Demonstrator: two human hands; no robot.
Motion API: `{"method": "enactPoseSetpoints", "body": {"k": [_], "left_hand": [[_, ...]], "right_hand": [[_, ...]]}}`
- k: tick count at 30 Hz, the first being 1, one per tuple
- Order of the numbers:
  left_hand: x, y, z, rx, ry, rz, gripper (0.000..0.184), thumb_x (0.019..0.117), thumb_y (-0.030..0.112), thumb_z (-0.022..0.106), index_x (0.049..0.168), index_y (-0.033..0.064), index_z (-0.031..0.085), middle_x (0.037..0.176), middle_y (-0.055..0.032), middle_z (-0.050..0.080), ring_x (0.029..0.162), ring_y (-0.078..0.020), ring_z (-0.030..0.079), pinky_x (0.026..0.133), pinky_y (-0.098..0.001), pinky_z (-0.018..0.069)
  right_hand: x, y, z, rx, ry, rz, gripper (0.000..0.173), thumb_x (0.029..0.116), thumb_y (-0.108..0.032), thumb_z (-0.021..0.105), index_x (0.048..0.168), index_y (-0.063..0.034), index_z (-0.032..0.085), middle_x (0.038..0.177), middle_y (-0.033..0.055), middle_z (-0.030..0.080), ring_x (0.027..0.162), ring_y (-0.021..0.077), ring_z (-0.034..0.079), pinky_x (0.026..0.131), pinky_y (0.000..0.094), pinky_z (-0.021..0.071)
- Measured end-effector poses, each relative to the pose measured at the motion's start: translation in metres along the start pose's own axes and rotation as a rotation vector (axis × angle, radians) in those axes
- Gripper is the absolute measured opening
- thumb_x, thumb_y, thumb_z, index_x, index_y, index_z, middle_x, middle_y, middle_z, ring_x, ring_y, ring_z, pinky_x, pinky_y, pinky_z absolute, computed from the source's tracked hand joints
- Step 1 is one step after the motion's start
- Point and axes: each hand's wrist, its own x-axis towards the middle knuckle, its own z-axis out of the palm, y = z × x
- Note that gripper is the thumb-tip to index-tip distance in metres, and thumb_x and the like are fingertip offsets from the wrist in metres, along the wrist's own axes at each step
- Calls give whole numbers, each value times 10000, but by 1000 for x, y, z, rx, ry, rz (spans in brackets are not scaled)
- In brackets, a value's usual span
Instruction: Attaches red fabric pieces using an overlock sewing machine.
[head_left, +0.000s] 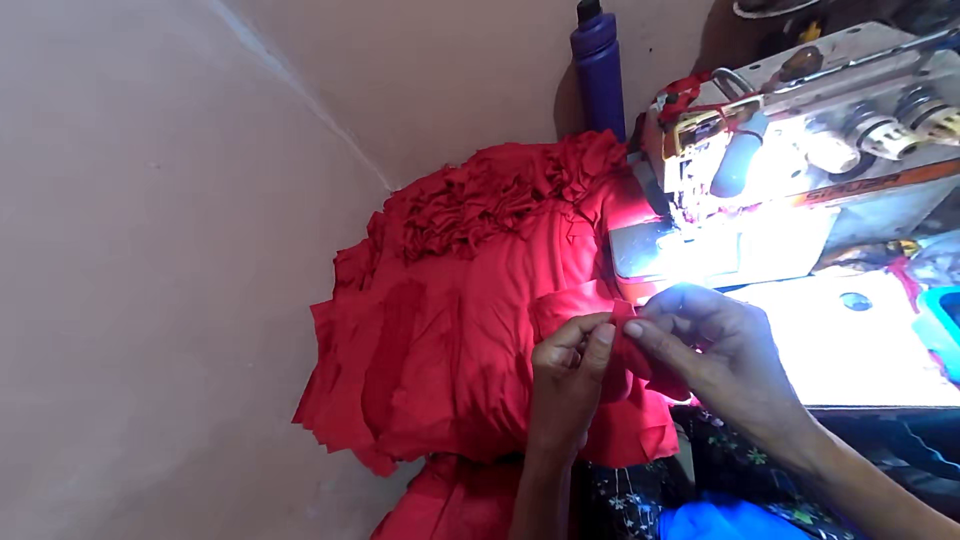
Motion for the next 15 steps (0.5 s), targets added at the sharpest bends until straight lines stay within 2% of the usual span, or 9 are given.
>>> {"method": "enactPoseSetpoints", "body": {"k": [2, 4, 6, 9, 12, 15], "left_hand": [[-2, 1, -2, 15, -41, 46, 130, 983, 163, 658, 989, 58, 733, 862, 99, 717, 796, 45, 656, 748, -160, 558], [-2, 7, -5, 101, -79, 96, 83, 941, 76, 689, 955, 5, 731, 866, 58, 721, 801, 27, 666, 766, -172, 577], [1, 17, -14, 229, -163, 166, 107, 949, 54, 664, 926, -21, 736, 853, 40, 704, 815, 34, 642, 771, -155, 553], [5, 38, -25, 334, -291, 259, 156, 988, 107, 635, 945, -14, 724, 883, 37, 699, 863, 43, 633, 804, -144, 543], [5, 54, -28, 384, -318, 314, 190, 1002, 162, 631, 963, -2, 719, 897, 39, 708, 879, 57, 625, 811, -126, 527], [4, 60, -26, 395, -290, 339, 211, 1009, 192, 627, 970, 5, 719, 897, 48, 699, 879, 65, 619, 794, -109, 521]], "right_hand": [[-2, -2, 0, 55, -17, 41, 104, 913, -164, 692, 973, -144, 609, 629, -142, 579, 530, -85, 516, 505, 77, 433], [-3, -6, -3, 121, -84, 86, 153, 926, -143, 665, 1066, -141, 603, 609, -144, 577, 520, -82, 519, 508, 77, 435], [-5, -10, -10, 219, -219, 102, 164, 955, -123, 636, 1117, -140, 622, 625, -158, 582, 544, -100, 513, 534, 63, 428], [-10, -15, -19, 288, -391, 76, 130, 951, -114, 634, 1080, -105, 649, 709, -176, 620, 636, -133, 537, 585, 48, 438], [-20, -16, -22, 211, -415, -10, 99, 948, -139, 622, 992, -56, 653, 712, -147, 571, 650, -146, 484, 577, 34, 391], [-26, -13, -26, 162, -388, -38, 126, 946, -113, 590, 981, -14, 659, 723, -101, 574, 660, -134, 493, 596, 32, 404]]}}
